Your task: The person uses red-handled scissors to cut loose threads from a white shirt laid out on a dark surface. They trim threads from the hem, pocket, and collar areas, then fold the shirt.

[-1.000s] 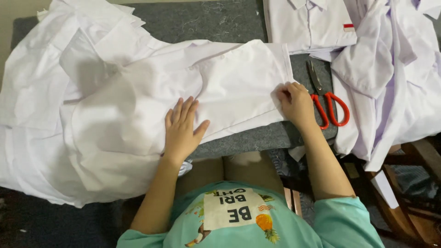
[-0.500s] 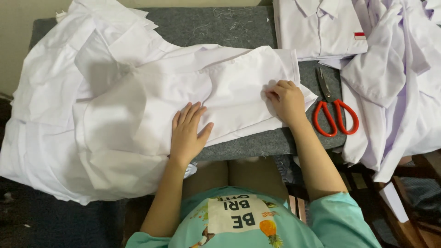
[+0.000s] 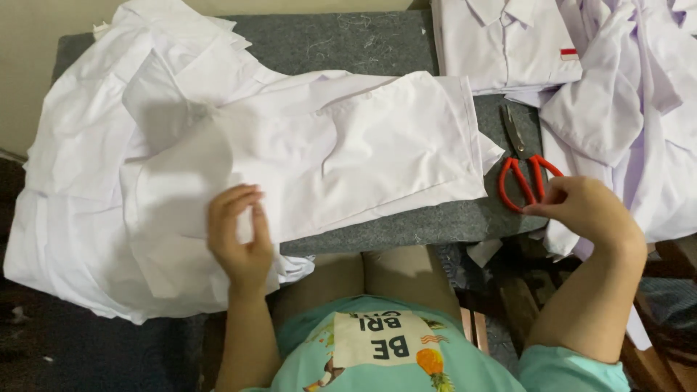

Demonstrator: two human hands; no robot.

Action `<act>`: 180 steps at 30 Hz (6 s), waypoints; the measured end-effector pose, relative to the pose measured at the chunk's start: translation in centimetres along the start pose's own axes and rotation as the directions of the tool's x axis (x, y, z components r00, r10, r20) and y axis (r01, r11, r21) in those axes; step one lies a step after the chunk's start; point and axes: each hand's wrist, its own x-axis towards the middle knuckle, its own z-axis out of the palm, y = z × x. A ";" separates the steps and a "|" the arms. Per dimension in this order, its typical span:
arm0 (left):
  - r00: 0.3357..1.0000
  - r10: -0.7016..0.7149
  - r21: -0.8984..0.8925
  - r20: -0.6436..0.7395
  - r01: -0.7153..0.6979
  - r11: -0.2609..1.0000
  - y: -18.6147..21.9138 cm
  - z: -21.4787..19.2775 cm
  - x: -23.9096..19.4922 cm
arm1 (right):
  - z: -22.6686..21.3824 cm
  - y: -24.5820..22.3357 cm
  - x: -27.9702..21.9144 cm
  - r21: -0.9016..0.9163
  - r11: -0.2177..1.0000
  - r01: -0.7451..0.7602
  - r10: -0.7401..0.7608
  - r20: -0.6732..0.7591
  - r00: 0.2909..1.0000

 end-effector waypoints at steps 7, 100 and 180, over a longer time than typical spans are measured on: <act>0.970 -0.130 0.388 -0.204 0.202 0.899 -3.7 -6.1 2.6 | 2.5 -6.5 1.0 0.179 0.970 0.163 -0.149 -0.094 0.984; 0.797 -0.203 -0.137 0.569 0.335 0.932 -18.4 8.3 5.0 | 18.7 -32.7 13.8 0.489 0.258 0.833 -0.801 -0.373 0.467; 0.721 -0.559 -0.216 0.409 0.672 0.709 -17.1 8.7 5.7 | 7.7 -7.3 3.1 0.762 0.208 0.613 -0.372 -0.517 0.770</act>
